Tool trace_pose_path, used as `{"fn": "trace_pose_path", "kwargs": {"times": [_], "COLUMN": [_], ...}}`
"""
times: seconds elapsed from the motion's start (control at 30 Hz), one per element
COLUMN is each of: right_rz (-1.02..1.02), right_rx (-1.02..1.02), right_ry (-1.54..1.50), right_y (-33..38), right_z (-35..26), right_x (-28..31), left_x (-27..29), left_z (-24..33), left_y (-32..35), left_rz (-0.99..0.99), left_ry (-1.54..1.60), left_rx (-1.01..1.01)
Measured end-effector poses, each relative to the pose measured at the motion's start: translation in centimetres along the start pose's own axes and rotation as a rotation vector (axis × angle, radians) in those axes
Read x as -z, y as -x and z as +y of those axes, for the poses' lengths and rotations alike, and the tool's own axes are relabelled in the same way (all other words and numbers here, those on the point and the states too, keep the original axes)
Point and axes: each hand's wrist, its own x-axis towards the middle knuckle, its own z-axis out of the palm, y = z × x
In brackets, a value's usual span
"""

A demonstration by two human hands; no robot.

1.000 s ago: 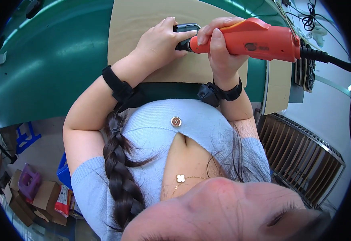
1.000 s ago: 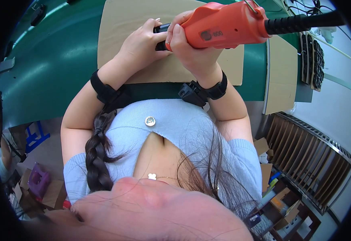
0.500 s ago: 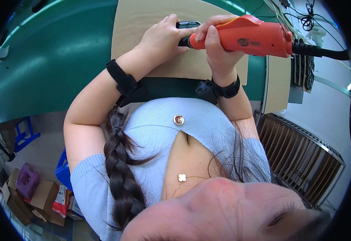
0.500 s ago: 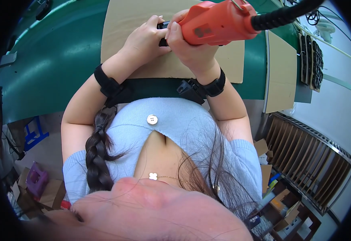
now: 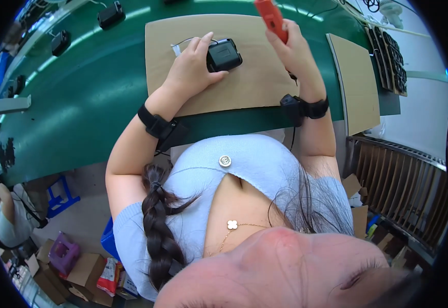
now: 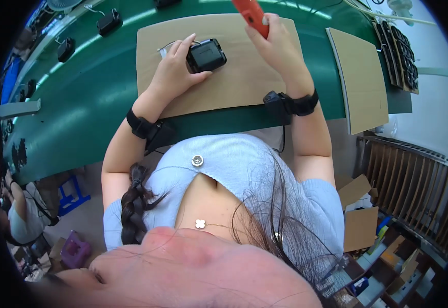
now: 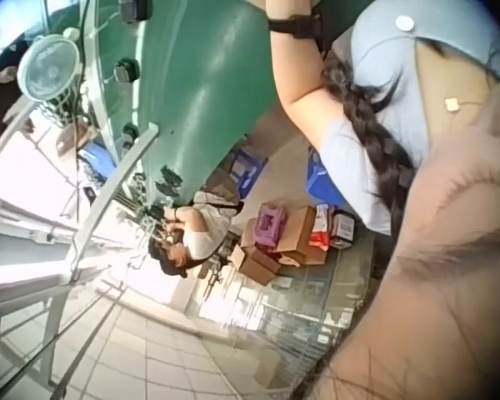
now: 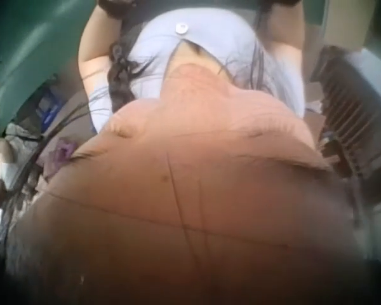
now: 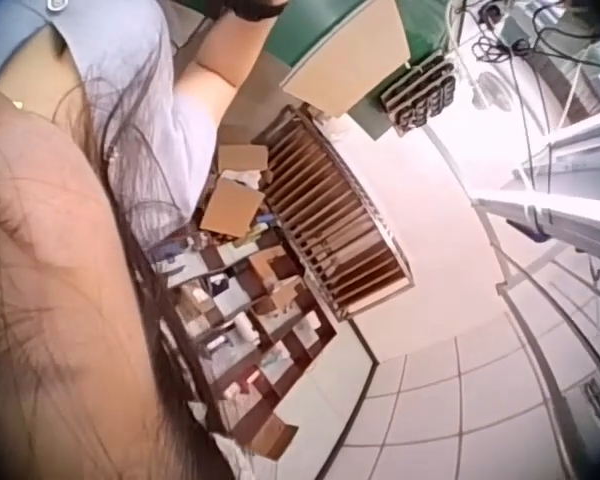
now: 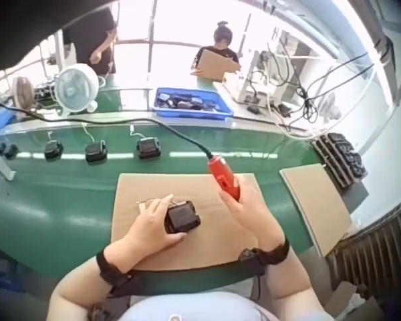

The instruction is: Assembling electronic devices using an electric screwdriver at a manual workstation.

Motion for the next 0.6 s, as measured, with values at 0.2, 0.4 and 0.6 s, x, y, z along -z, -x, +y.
{"fn": "trace_pose_path", "kwargs": {"times": [0.2, 0.4, 0.6], "right_rz": [-0.016, -0.086, -0.160], "right_rx": [0.172, 0.314, 0.038], "right_ry": [0.608, 0.164, -0.653], "right_y": [1.2, 2.3, 3.2], "right_z": [2.5, 1.7, 0.3], "right_x": [-3.9, -4.1, -0.7], "left_x": [1.4, 1.1, 0.6], "left_z": [1.3, 4.1, 5.5], "left_y": [0.5, 0.0, -1.0], "left_rz": [0.024, 0.136, 0.152], "left_ry": [0.157, 0.318, 0.326], "left_rx": [-0.120, -0.290, -0.283]}}
